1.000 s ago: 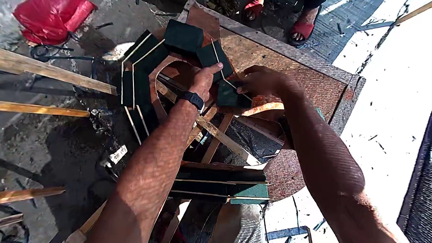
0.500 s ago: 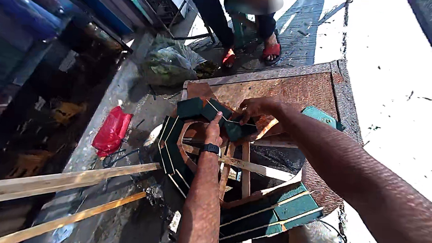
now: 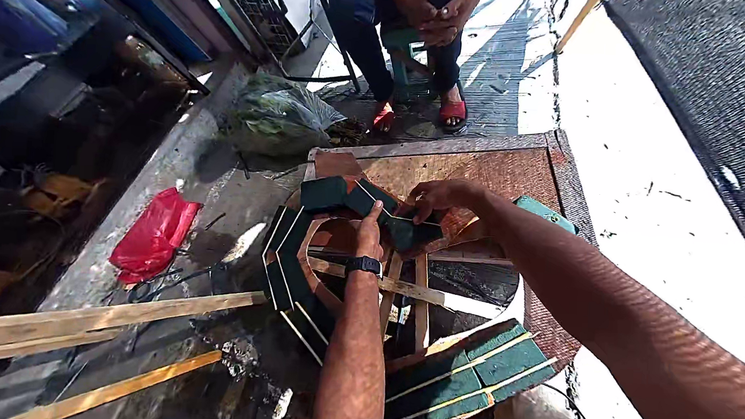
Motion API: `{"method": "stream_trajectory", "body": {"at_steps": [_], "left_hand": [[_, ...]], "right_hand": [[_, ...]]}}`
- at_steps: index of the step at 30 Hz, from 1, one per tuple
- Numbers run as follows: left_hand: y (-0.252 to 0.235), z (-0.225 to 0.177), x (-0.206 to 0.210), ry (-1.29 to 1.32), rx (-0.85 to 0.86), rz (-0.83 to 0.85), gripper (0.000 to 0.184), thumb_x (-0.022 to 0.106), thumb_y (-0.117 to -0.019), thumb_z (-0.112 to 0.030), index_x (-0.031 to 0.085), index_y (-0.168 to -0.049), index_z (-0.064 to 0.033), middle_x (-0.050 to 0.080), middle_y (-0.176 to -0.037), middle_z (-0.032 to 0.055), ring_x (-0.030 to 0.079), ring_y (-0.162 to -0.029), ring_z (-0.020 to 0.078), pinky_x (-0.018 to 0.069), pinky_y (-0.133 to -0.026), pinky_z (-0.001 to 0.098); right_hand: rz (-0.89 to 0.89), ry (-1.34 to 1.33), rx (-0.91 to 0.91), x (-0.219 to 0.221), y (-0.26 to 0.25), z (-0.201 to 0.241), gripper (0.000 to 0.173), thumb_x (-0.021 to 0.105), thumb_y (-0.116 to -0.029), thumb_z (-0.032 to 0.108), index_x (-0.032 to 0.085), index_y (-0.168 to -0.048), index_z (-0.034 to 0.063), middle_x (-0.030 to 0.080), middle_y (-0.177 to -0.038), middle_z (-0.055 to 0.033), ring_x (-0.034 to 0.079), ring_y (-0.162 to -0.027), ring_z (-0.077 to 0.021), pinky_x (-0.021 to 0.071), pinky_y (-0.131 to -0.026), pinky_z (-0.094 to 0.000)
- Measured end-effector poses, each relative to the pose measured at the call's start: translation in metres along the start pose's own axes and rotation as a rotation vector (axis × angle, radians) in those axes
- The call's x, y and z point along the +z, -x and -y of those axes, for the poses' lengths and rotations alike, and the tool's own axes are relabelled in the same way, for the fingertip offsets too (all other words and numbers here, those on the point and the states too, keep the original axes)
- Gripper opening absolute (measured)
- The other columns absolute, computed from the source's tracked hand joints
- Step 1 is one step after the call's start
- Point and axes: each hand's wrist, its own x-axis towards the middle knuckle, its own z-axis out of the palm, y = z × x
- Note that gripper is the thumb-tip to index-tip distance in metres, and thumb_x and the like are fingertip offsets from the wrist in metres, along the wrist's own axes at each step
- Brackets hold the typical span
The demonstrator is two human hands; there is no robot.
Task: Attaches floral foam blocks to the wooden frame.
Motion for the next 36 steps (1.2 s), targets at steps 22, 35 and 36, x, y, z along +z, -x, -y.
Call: {"method": "stream_trajectory", "body": {"at_steps": [22, 35, 36], "left_hand": [[-0.002, -0.003, 0.003, 0.006, -0.052, -0.001, 0.073, 0.085, -0.0849, -0.026, 0.048, -0.142, 0.0006, 0.056, -0.14, 0.0221, 0.054, -0.129, 0.034, 0.0467, -0.104, 0.0555], [0.013, -0.007, -0.076, -0.533, 0.182, 0.154, 0.069, 0.057, -0.1028, -0.046, 0.033, -0.156, -0.0106, 0.05, -0.146, 0.0139, 0.059, -0.117, 0.0216, 0.0541, -0.094, 0.0406], [0.027, -0.014, -0.083, -0.601, 0.256, 0.172, 0.064, 0.059, -0.1033, -0.037, 0.034, -0.155, -0.0077, 0.054, -0.139, 0.0126, 0.061, -0.107, 0.0151, 0.0548, -0.087, 0.0346]], "right_hand": [[0.015, -0.021, 0.048, -0.003, -0.004, 0.003, 0.081, 0.084, -0.0815, 0.011, 0.042, -0.15, -0.0002, 0.06, -0.134, -0.0248, 0.061, -0.118, -0.0375, 0.0524, -0.096, -0.0549], [-1.485, -0.323, -0.123, 0.076, 0.299, -0.166, 0.025, 0.054, -0.1071, 0.023, 0.064, -0.108, -0.0003, 0.069, -0.088, -0.0094, 0.067, -0.071, -0.0165, 0.0593, -0.063, -0.0345], [-1.471, -0.397, 0.192, 0.091, 0.299, -0.215, 0.033, 0.051, -0.1073, 0.031, 0.064, -0.111, 0.0011, 0.071, -0.092, -0.012, 0.07, -0.075, -0.0212, 0.0609, -0.067, -0.041]]}}
